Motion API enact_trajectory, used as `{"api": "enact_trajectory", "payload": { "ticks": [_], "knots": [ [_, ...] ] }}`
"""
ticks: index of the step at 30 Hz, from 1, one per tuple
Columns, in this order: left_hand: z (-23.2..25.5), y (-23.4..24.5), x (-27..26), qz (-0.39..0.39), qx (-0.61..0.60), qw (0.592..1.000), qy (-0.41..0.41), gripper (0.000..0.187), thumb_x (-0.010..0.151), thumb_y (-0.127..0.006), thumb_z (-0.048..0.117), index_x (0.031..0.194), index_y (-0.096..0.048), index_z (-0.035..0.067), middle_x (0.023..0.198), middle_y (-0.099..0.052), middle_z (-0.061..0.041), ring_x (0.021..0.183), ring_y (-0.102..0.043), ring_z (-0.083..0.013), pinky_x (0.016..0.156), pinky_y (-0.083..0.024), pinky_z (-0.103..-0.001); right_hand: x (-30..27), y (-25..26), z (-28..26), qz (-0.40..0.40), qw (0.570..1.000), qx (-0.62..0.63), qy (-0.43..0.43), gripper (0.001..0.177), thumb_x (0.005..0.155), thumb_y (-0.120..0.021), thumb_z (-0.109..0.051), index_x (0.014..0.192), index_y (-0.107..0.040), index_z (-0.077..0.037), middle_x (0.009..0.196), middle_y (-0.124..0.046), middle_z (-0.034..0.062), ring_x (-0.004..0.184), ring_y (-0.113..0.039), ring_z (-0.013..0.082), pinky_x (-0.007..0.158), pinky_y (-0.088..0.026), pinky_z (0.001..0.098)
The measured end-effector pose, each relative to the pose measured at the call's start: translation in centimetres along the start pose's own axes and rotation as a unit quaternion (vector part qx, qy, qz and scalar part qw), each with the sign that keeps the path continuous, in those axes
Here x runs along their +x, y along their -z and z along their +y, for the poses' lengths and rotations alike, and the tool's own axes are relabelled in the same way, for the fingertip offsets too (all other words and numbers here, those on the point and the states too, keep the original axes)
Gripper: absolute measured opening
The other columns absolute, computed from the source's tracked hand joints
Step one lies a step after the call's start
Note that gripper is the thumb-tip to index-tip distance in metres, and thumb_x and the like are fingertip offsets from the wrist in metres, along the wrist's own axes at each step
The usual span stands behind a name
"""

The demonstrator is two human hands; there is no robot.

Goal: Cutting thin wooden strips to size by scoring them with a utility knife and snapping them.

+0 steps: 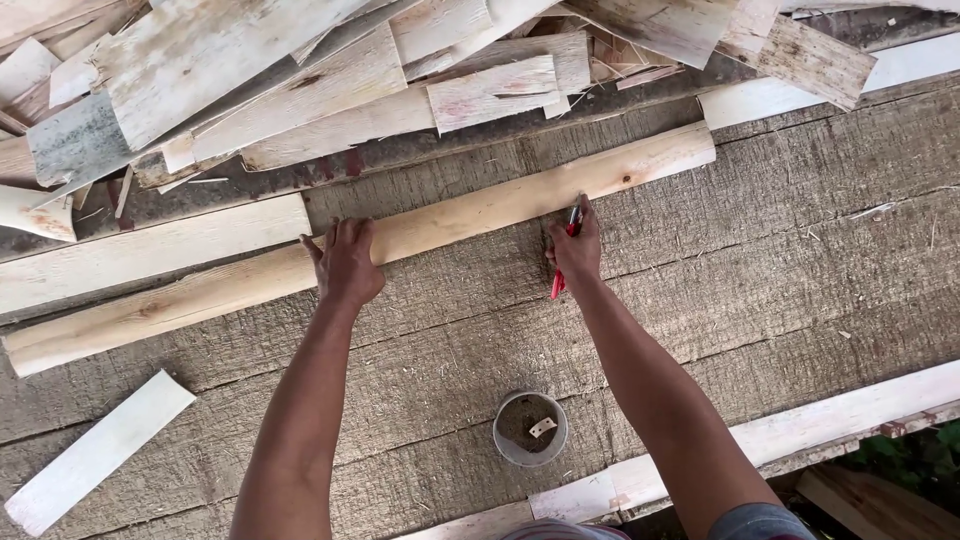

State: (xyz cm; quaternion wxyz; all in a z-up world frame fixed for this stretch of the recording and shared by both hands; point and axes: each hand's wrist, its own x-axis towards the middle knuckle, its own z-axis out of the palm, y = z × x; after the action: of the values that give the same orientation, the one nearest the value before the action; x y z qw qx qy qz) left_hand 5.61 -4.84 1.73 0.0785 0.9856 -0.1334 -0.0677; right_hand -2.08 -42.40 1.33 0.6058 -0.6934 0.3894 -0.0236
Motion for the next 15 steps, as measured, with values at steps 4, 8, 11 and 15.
{"api": "enact_trajectory", "payload": {
  "ticks": [4,8,11,15],
  "knots": [
    [0.4,0.5,0.0,-0.001,0.003,1.000,0.003,0.083,0.068,-0.070,0.016,0.150,-0.053,0.022,0.140,-0.049,-0.004,0.141,-0.042,-0.0277,0.116,-0.015,-0.082,-0.7,0.2,-1.1,-0.006,1.000,0.001,0.000,0.074,0.098,-0.066,-0.015,0.162,-0.028,-0.020,0.115,-0.069,0.0140,0.060,-0.068,0.0136,0.054,-0.063,0.0251],
    [0.3,-0.2,0.8,-0.010,-0.001,1.000,0.006,0.082,0.069,-0.070,0.017,0.150,-0.053,0.023,0.142,-0.048,-0.002,0.142,-0.041,-0.0265,0.117,-0.016,-0.081,-0.6,0.3,-1.5,-0.004,1.000,-0.015,-0.001,0.076,0.098,-0.066,-0.016,0.162,-0.028,-0.022,0.104,-0.068,0.0123,0.061,-0.070,0.0172,0.055,-0.066,0.0281],
    [0.5,0.3,0.5,-0.010,0.007,1.000,0.008,0.081,0.070,-0.069,0.017,0.150,-0.054,0.023,0.142,-0.049,-0.001,0.140,-0.041,-0.0263,0.117,-0.015,-0.081,-0.9,0.3,-1.7,-0.006,1.000,-0.022,-0.001,0.076,0.098,-0.066,-0.016,0.162,-0.027,-0.021,0.102,-0.067,0.0124,0.061,-0.071,0.0175,0.055,-0.066,0.0283],
    [-0.8,-0.6,0.5,-0.006,-0.010,1.000,0.022,0.083,0.070,-0.069,0.015,0.151,-0.053,0.024,0.143,-0.049,-0.003,0.143,-0.041,-0.0280,0.116,-0.010,-0.082,-0.7,0.1,-1.6,-0.013,0.999,-0.049,0.016,0.074,0.097,-0.067,-0.016,0.161,-0.030,-0.016,0.106,-0.068,0.0130,0.062,-0.070,0.0154,0.056,-0.065,0.0267]
  ]
}}
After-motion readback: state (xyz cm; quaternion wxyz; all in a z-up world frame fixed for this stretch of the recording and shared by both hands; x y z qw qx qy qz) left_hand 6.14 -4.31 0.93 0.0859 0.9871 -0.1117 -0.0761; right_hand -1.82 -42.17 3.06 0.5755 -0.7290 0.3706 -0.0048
